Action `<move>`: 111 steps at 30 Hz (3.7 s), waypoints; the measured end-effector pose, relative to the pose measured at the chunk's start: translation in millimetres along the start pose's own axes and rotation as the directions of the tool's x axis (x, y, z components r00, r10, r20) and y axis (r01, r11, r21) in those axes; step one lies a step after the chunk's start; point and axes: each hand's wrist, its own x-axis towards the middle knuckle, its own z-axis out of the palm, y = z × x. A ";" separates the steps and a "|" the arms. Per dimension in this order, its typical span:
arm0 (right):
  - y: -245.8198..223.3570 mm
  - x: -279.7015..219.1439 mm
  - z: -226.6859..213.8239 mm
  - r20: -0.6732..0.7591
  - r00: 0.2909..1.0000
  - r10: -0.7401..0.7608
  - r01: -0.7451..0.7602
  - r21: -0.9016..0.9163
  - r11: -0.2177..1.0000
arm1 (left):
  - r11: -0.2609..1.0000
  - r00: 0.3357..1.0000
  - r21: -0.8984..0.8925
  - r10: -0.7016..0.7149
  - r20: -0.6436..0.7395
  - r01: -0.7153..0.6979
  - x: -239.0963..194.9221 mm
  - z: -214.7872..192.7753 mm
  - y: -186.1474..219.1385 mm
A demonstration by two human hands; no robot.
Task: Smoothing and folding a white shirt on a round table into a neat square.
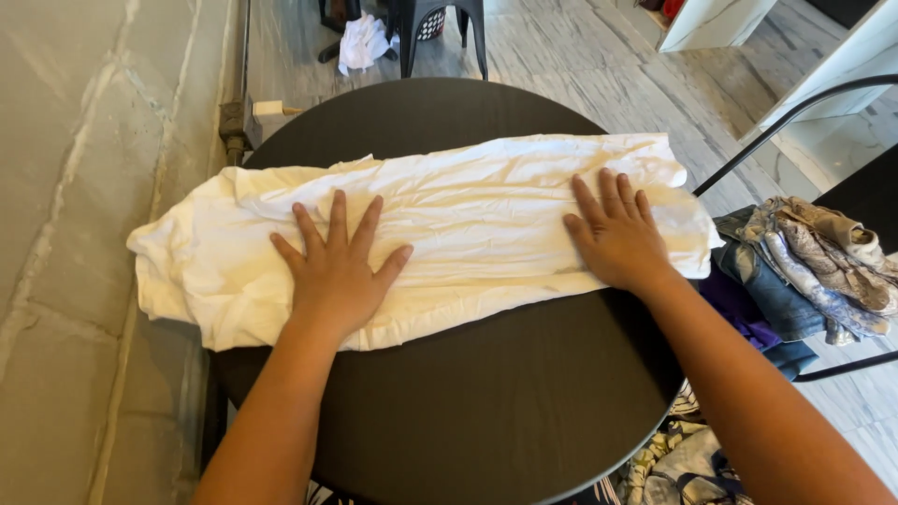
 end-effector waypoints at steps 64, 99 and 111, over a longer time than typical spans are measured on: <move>-49.6 15.9 2.0 -0.030 0.974 -0.223 0.221 -0.056 0.974 | 0.997 0.995 -0.065 -0.042 -0.087 0.036 -0.7 12.2 -2.2; 91.8 41.6 5.6 0.020 0.897 0.442 -0.237 0.865 0.441 | 0.930 0.933 -0.073 0.358 -0.023 -0.359 25.5 25.7 114.6; 92.6 37.8 15.5 -0.381 0.838 0.390 -0.145 0.533 0.833 | 0.921 0.919 -0.082 0.368 -0.140 -0.382 25.8 40.7 113.3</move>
